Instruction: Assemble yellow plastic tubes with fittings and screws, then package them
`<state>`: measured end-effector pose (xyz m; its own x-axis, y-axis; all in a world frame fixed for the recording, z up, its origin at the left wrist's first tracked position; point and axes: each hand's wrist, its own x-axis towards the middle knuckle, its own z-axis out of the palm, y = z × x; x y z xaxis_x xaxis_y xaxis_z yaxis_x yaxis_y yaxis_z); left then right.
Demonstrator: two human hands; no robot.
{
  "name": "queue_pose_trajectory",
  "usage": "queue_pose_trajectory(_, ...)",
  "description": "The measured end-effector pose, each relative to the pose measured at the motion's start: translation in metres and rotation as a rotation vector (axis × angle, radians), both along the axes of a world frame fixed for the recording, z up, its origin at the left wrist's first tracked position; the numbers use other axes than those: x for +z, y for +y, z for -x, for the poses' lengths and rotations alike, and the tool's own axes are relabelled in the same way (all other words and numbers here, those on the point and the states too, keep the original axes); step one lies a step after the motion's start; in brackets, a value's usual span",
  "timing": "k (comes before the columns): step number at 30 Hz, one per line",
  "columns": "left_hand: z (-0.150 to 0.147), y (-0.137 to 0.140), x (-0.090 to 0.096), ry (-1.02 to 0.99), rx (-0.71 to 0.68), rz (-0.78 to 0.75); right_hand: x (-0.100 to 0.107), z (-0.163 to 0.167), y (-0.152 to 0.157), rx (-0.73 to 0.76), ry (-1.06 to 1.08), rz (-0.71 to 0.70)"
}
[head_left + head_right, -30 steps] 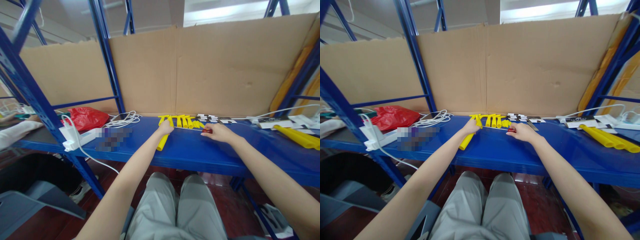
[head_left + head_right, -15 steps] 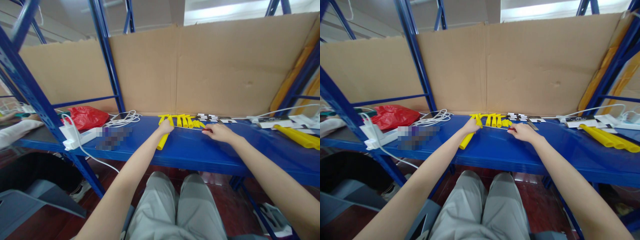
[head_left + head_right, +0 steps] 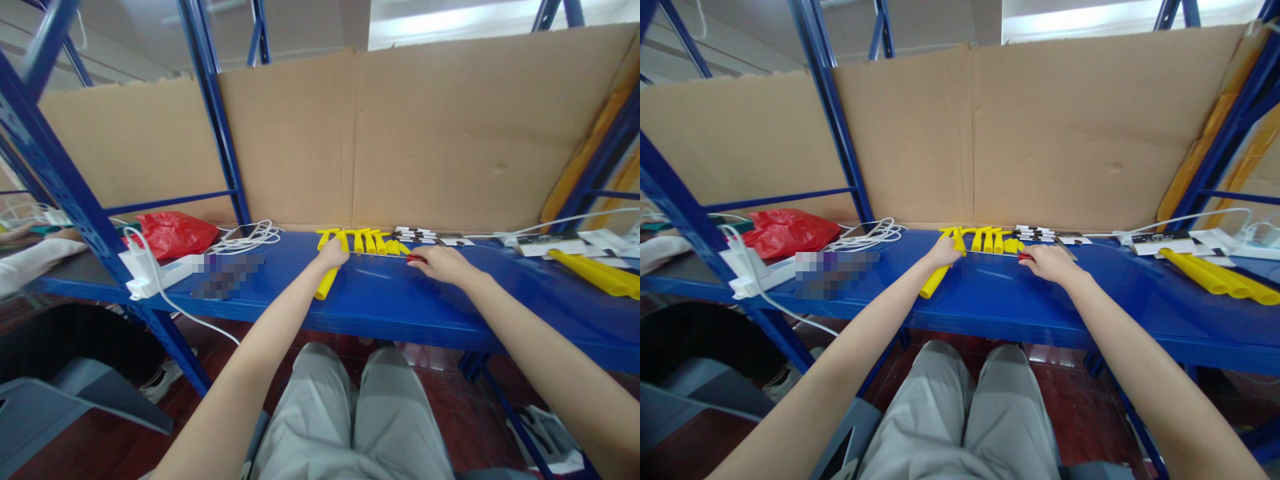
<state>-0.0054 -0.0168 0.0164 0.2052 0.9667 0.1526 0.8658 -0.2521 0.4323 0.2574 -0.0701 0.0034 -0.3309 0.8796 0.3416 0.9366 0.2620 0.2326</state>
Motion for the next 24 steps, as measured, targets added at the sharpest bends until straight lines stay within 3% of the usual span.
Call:
queue_pose_trajectory(11,0.0004,-0.0018,0.0013,0.005,-0.004,0.012,-0.0008,0.0036,-0.0005,-0.079,0.009,-0.01)
queue_pose_trajectory(20,-0.0006,0.0013,0.0006,0.06,0.016,0.0,-0.0011,0.0015,-0.0007,0.023,0.052,0.039)
queue_pose_trajectory(24,-0.0009,0.0005,0.0015,0.071,0.009,-0.003,-0.003,0.0009,0.0009,0.003,0.095,0.018)
